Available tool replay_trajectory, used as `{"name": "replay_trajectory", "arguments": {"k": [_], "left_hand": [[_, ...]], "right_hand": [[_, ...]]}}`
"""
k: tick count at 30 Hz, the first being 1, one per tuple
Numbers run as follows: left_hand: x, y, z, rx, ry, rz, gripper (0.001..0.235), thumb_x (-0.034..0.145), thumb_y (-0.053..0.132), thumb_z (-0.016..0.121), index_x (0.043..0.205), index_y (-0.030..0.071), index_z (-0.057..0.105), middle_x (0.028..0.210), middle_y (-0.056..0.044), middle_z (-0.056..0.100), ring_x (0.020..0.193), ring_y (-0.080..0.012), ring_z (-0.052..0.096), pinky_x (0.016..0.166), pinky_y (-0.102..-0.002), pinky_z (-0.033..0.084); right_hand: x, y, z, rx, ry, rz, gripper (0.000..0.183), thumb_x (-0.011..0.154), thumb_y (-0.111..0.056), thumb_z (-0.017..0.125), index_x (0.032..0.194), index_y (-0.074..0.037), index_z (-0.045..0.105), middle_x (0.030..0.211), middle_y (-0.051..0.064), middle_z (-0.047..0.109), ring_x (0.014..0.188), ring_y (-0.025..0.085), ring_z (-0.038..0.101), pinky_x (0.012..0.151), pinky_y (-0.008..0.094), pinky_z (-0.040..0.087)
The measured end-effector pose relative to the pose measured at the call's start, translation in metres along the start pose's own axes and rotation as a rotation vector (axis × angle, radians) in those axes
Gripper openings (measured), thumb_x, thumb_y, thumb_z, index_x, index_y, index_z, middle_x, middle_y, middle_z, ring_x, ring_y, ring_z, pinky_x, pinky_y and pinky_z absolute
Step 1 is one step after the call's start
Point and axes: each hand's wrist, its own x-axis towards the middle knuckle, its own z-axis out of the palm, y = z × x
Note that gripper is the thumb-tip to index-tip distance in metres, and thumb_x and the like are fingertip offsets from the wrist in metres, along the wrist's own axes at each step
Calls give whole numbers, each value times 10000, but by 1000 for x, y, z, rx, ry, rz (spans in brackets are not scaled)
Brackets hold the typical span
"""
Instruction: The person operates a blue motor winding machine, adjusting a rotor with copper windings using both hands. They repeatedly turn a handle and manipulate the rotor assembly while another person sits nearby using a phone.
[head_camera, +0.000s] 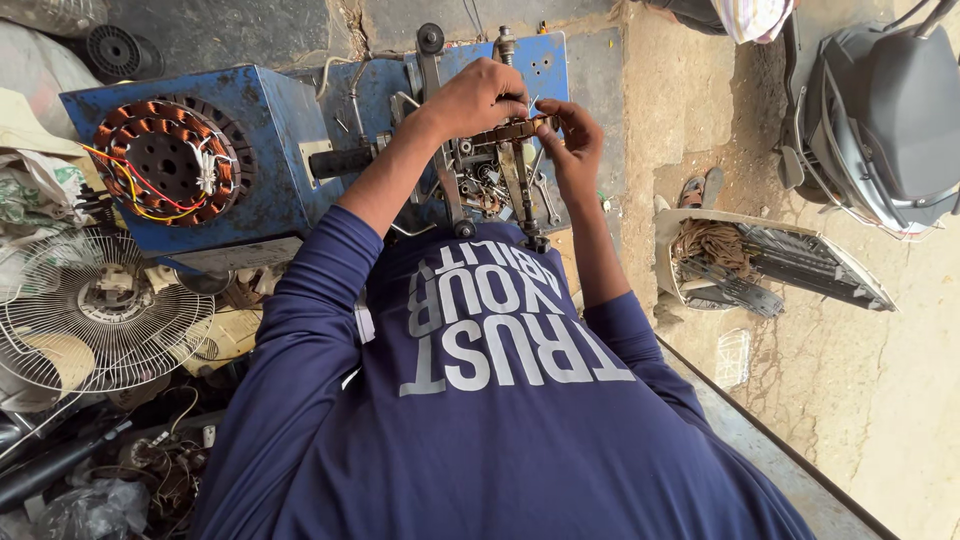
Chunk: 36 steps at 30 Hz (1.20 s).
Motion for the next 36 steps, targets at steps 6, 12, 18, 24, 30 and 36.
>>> {"name": "replay_trajectory", "arguments": {"k": [6, 12, 18, 24, 30, 36], "left_hand": [[2, -10, 1, -52, -45, -16, 186, 894, 179, 791, 971, 11, 767, 849, -146, 735, 789, -256, 710, 733, -387, 544], [4, -14, 6, 5, 7, -78, 145, 880, 143, 782, 945, 15, 768, 795, -119, 729, 727, -211, 715, 686, -360, 555], [5, -11, 14, 204, 131, -192, 166, 826, 167, 869, 803, 61, 744, 686, -61, 676, 680, -189, 679, 665, -368, 539], [0, -6, 22, 428, 261, -55, 263, 818, 204, 896, 691, 97, 692, 681, -40, 643, 743, -217, 663, 790, -447, 486], [-5, -1, 18, 401, 247, -51, 246, 830, 205, 881, 742, 82, 688, 726, -65, 643, 777, -285, 659, 813, -467, 475], [-6, 5, 19, 415, 259, -36, 240, 842, 200, 873, 747, 78, 689, 746, -69, 649, 811, -289, 669, 821, -469, 457]], "right_hand": [[1, -4, 2, -231, -104, -135, 461, 811, -20, 902, 1200, 6, 656, 1259, 115, 680, 1212, 214, 639, 1089, 362, 490], [1, -14, 5, -392, -69, -194, 507, 778, -107, 965, 1182, -14, 672, 1192, 95, 725, 1123, 203, 685, 1003, 344, 535], [2, -31, 11, -556, -82, -297, 518, 784, -120, 958, 1195, -2, 666, 1209, 109, 724, 1101, 238, 724, 957, 369, 577], [13, -46, 9, -866, -209, -585, 282, 840, -108, 894, 1021, -84, 679, 1205, 80, 711, 1094, 268, 705, 906, 376, 580], [36, -71, -3, -1001, -498, -792, 176, 947, -174, 843, 1030, -79, 720, 1176, 61, 712, 1062, 243, 694, 768, 359, 545], [48, -80, -9, -951, -623, -899, 174, 922, -136, 843, 1031, -76, 722, 1146, 60, 696, 1064, 255, 689, 813, 363, 572]]}}
